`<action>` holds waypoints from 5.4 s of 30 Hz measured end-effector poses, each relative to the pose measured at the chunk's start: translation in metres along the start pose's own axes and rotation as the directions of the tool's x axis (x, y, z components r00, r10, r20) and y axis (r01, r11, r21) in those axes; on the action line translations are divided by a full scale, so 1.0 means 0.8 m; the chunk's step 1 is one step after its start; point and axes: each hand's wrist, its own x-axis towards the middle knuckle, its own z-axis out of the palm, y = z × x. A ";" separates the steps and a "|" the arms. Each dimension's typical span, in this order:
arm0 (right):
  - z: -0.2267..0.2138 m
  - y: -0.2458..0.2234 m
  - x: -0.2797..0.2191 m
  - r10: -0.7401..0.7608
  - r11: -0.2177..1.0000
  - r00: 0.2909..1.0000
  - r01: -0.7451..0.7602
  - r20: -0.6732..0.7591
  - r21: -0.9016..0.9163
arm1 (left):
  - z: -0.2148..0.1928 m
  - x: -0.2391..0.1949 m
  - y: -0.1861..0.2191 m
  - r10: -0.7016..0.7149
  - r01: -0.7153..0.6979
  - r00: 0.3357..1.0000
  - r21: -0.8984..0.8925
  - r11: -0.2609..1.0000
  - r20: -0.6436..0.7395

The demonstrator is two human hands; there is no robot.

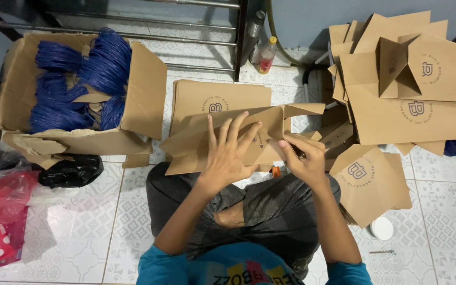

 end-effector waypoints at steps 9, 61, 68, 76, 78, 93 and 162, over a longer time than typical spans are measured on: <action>0.007 -0.009 0.006 -0.047 0.992 0.999 0.045 0.012 0.114 | -0.014 -0.001 0.000 0.004 -0.004 1.000 -0.001 1.000 0.002; -0.004 -0.028 0.036 -0.047 0.999 0.905 0.037 0.423 0.033 | 0.055 -0.002 -0.030 0.218 -0.239 0.963 -0.132 0.962 -0.157; -0.005 0.055 0.021 0.015 1.000 1.000 -0.015 0.025 0.019 | 0.044 -0.007 -0.062 0.373 -0.307 0.888 0.257 0.917 -0.270; -0.001 0.105 0.040 0.940 0.217 0.321 -0.824 0.117 0.523 | 0.021 -0.041 -0.107 0.604 -0.581 0.797 0.237 0.779 -0.031; 0.009 0.091 0.040 0.931 -0.017 0.144 -0.901 0.336 0.434 | 0.047 -0.048 -0.122 0.684 -0.626 0.717 0.310 0.715 -0.131; 0.002 0.104 -0.014 0.441 0.896 0.877 -0.418 -0.189 0.151 | 0.031 -0.024 -0.092 0.171 -0.163 0.983 0.117 0.980 -0.062; 0.030 0.026 -0.004 0.042 0.998 0.948 -0.054 0.317 0.032 | 0.115 -0.016 -0.081 0.187 -0.188 0.982 -0.012 0.982 -0.024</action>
